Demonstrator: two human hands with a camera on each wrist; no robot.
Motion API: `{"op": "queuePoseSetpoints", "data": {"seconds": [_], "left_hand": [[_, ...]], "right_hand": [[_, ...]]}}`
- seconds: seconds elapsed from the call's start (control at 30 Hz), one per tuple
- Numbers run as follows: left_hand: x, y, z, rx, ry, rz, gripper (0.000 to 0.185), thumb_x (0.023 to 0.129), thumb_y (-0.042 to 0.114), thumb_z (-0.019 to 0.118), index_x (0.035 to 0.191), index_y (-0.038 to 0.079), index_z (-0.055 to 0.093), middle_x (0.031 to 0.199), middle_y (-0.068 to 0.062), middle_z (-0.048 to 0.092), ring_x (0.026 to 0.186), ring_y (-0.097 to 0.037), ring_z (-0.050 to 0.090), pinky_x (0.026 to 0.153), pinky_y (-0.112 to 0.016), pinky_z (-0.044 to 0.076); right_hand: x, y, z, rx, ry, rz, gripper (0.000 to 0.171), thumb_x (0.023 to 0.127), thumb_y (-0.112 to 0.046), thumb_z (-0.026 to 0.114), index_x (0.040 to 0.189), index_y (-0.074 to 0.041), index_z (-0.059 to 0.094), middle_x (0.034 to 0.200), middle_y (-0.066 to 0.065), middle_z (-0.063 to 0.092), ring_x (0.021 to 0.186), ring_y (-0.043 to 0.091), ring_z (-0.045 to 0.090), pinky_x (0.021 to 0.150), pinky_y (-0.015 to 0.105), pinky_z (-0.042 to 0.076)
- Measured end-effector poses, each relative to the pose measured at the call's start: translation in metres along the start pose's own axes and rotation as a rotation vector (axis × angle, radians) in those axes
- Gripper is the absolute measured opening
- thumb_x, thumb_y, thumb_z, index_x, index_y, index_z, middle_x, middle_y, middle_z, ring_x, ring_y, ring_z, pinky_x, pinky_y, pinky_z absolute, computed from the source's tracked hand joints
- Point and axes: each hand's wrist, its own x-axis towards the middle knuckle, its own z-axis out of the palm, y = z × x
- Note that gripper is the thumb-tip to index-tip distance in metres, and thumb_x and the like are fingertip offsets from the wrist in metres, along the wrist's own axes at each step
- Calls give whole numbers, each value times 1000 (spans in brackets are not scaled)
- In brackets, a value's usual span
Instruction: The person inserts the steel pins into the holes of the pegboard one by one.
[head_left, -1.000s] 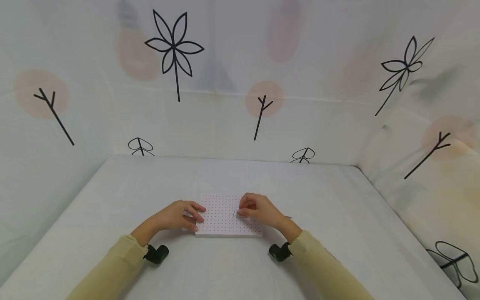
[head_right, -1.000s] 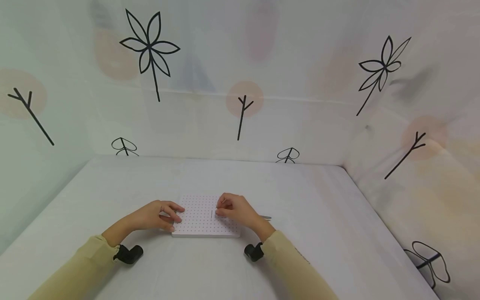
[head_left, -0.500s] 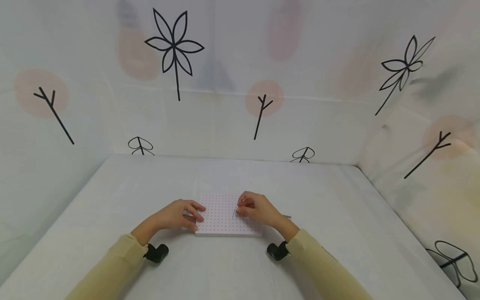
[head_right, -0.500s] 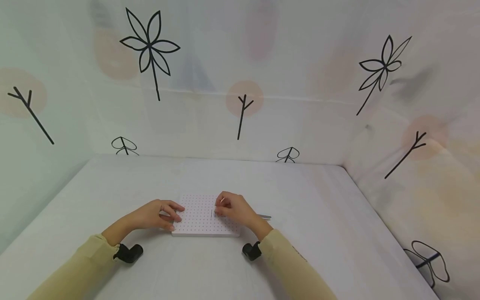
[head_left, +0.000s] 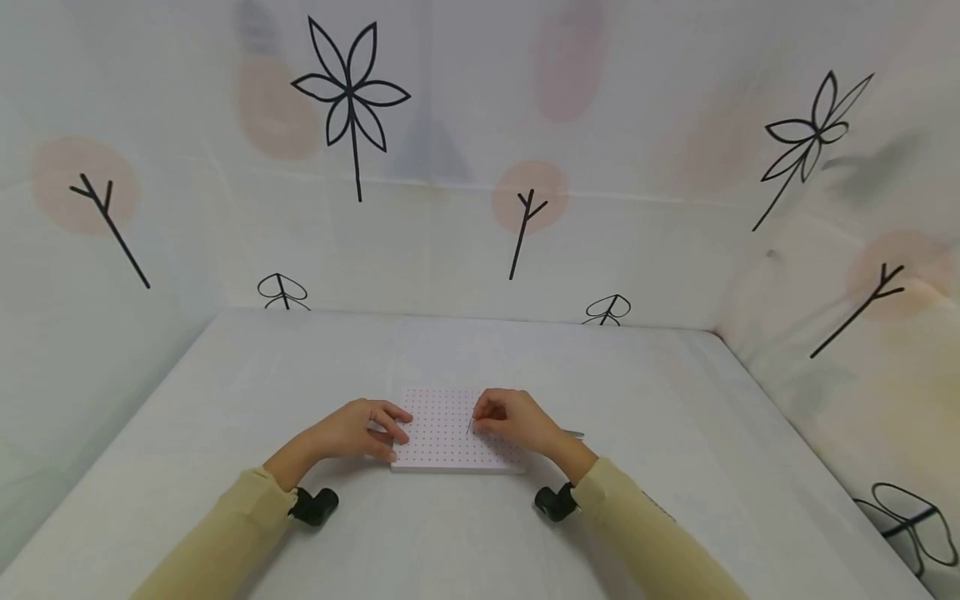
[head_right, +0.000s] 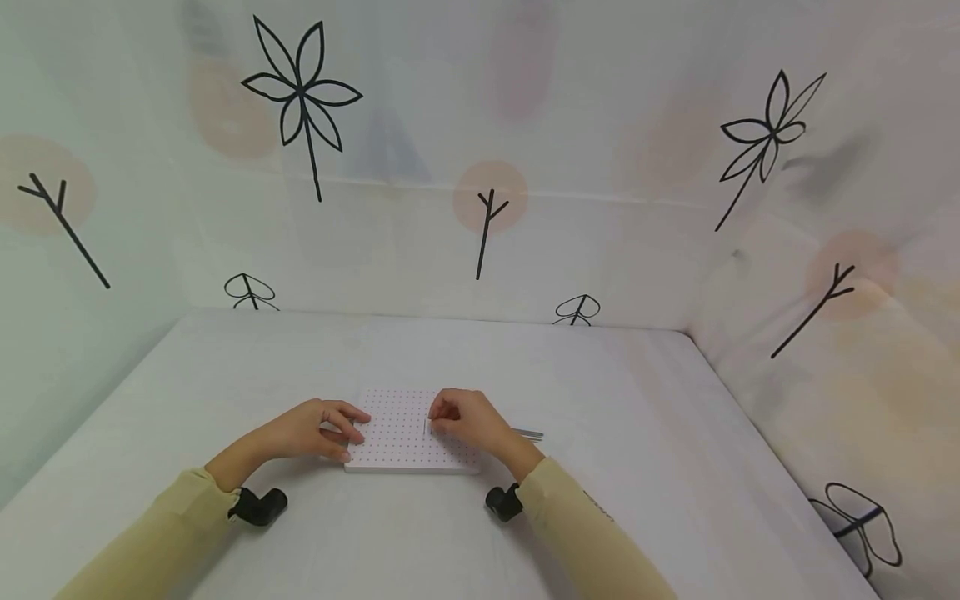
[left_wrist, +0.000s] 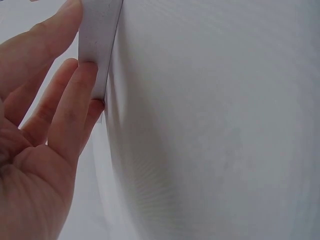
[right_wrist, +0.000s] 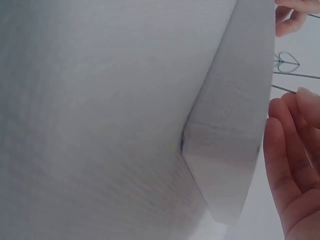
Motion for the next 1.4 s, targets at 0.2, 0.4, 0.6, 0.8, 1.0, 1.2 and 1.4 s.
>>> {"op": "queuePoseSetpoints", "data": {"seconds": [0.2,0.4,0.6,0.8,1.0,1.2,1.4], "left_hand": [[2,-2,0,-8,-3,-4,19,70,8,80,87,12,74,121,-9,56,106,-25,57,84,-30,49],[2,-2,1,-9,-5,-3,19,70,8,80,87,12,74,121,-9,56,106,-25,57,85,-31,49],[1,-1,2,-16,-6,-7,18,71,8,80,87,11,74,122,-10,56,104,-24,59,85,-31,50],[1,0,2,-12,-1,-7,18,71,7,80,87,11,74,122,-10,56,102,-24,60,85,-32,50],[1,-2,1,0,-1,1,18,71,8,80,88,12,74,122,-9,56,104,-24,59,85,-31,49],[1,-2,1,-7,-1,-1,18,71,8,80,88,11,74,122,-10,56,103,-24,59,84,-31,50],[0,-1,1,-15,-4,-3,18,71,7,79,88,10,74,122,-10,56,103,-24,59,85,-32,49]], "right_hand": [[-4,3,-3,-19,5,38,11,83,-4,68,89,-10,62,82,-6,61,78,10,57,76,25,50],[-12,9,-8,-11,19,52,11,82,-2,68,88,-9,62,83,-5,61,79,11,58,76,25,50],[-20,14,-13,-2,21,65,12,81,-1,68,87,-9,62,83,-4,61,78,12,58,73,24,50],[-29,18,-19,-7,38,71,11,82,-3,69,88,-9,63,84,-4,62,79,13,58,74,26,51],[-37,24,-25,-9,72,84,12,81,-2,69,87,-8,62,84,-4,62,78,12,58,75,28,51],[-43,27,-32,-25,84,89,12,81,-1,69,88,-8,62,85,-4,62,79,12,59,73,27,51],[-47,32,-37,-14,78,115,11,81,-1,68,88,-7,62,86,-1,64,81,14,60,75,28,51]]}}
